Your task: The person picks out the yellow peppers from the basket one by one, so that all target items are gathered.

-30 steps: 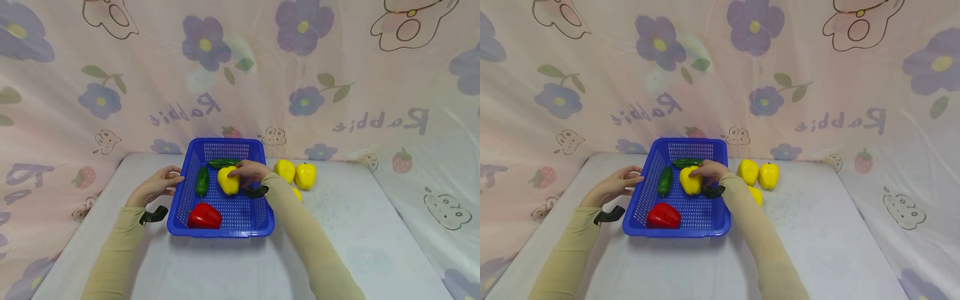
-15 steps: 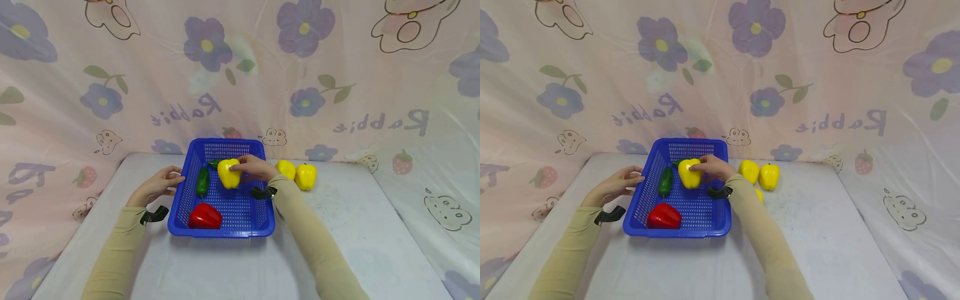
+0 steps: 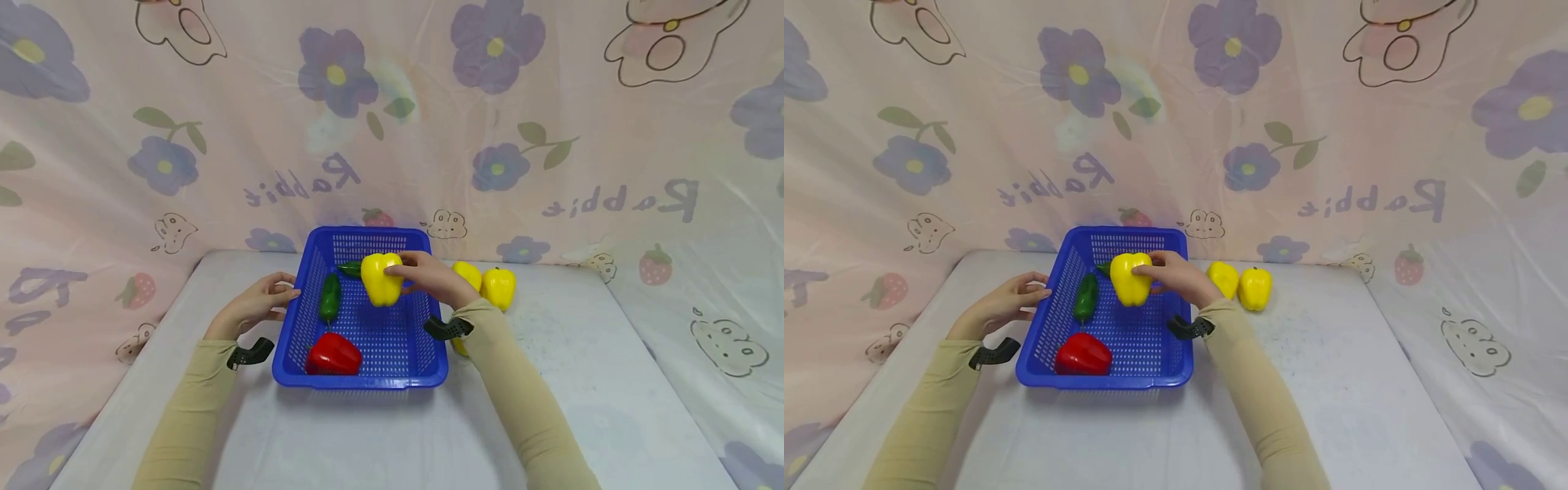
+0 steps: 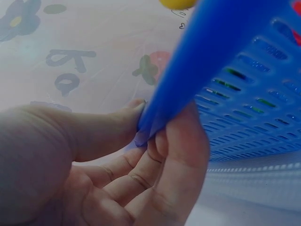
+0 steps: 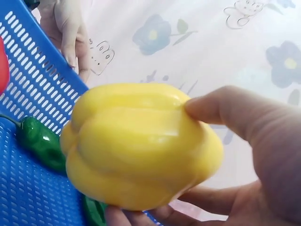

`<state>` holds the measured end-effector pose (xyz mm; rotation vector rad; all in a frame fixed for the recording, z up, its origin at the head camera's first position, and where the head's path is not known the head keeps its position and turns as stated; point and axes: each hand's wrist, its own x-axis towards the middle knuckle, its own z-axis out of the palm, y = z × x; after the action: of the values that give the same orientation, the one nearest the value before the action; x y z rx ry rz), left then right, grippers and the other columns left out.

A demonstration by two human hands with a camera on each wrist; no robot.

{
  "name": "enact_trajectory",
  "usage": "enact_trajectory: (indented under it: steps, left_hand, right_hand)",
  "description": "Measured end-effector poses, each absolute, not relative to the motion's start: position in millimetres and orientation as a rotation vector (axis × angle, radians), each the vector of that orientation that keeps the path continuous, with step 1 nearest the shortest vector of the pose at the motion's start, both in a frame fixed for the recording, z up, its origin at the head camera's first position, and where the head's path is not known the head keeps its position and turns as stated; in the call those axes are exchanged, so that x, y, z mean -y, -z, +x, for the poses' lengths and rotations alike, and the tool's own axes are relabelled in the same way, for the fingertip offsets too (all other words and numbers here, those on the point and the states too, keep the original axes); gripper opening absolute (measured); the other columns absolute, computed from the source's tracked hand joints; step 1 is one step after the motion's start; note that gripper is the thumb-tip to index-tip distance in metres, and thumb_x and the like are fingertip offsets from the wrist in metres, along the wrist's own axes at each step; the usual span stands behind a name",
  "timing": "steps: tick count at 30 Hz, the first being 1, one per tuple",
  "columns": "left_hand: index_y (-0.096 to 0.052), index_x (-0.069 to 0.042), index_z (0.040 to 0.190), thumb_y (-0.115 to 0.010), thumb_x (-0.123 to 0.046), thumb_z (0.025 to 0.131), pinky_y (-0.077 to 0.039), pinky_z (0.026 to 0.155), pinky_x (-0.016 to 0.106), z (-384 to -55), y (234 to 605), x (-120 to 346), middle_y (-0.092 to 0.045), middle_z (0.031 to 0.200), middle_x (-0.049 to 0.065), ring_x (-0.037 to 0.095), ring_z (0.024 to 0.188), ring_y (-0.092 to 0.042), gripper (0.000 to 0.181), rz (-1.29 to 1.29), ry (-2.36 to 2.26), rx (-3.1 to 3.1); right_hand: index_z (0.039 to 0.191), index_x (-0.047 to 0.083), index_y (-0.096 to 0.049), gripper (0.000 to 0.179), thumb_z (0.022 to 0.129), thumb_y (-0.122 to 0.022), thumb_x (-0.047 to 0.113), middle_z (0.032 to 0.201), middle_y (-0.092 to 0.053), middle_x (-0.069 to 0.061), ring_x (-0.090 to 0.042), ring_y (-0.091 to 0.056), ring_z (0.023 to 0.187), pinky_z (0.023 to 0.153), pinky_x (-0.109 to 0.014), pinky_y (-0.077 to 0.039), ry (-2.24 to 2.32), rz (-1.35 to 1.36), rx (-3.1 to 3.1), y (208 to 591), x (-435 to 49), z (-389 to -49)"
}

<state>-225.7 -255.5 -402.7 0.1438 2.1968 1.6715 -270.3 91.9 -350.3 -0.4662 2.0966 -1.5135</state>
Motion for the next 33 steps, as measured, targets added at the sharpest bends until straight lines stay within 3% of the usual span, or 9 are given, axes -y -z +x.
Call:
enact_trajectory:
  steps: [15, 24, 33]
  left_hand:
    - [-0.034, 0.001, 0.133, -0.058, -0.025, 0.097, -0.056, 0.079, 0.040, -225.0, 401.9, 253.8, -0.059, 0.111, 0.020, 0.025, 0.091, -0.061, 0.050, 0.129, -1.663, -2.215]
    - [-0.034, 0.002, 0.131, -0.057, -0.023, 0.097, -0.055, 0.080, 0.041, -227.7, 400.8, 254.1, -0.059, 0.111, 0.020, 0.026, 0.092, -0.061, 0.048, 0.158, -1.660, -2.199]
    - [-0.035, 0.001, 0.132, -0.058, -0.022, 0.097, -0.055, 0.079, 0.041, -225.7, 403.2, 253.1, -0.059, 0.110, 0.019, 0.025, 0.090, -0.061, 0.047, 0.125, -1.680, -2.195]
  right_hand:
    - [0.140, 0.011, -0.033, 0.068, 0.089, -0.067, 0.040, 0.134, -0.045, -0.015, -0.031, -0.052, 0.115, 0.094, -0.044, -0.048, 1.606, -0.269, -2.213, 339.8, -142.1, -243.9]
    - [0.141, 0.003, -0.032, 0.063, 0.095, -0.060, 0.036, 0.137, -0.042, -0.021, -0.037, -0.050, 0.116, 0.093, -0.045, -0.048, 1.663, -0.257, -2.262, 343.4, -192.9, -236.1]
    - [0.145, 0.000, -0.025, 0.069, 0.097, -0.055, 0.038, 0.141, -0.035, -0.026, -0.039, -0.044, 0.119, 0.096, -0.047, -0.045, 1.644, -0.172, -2.319, 355.4, -243.0, -219.6]
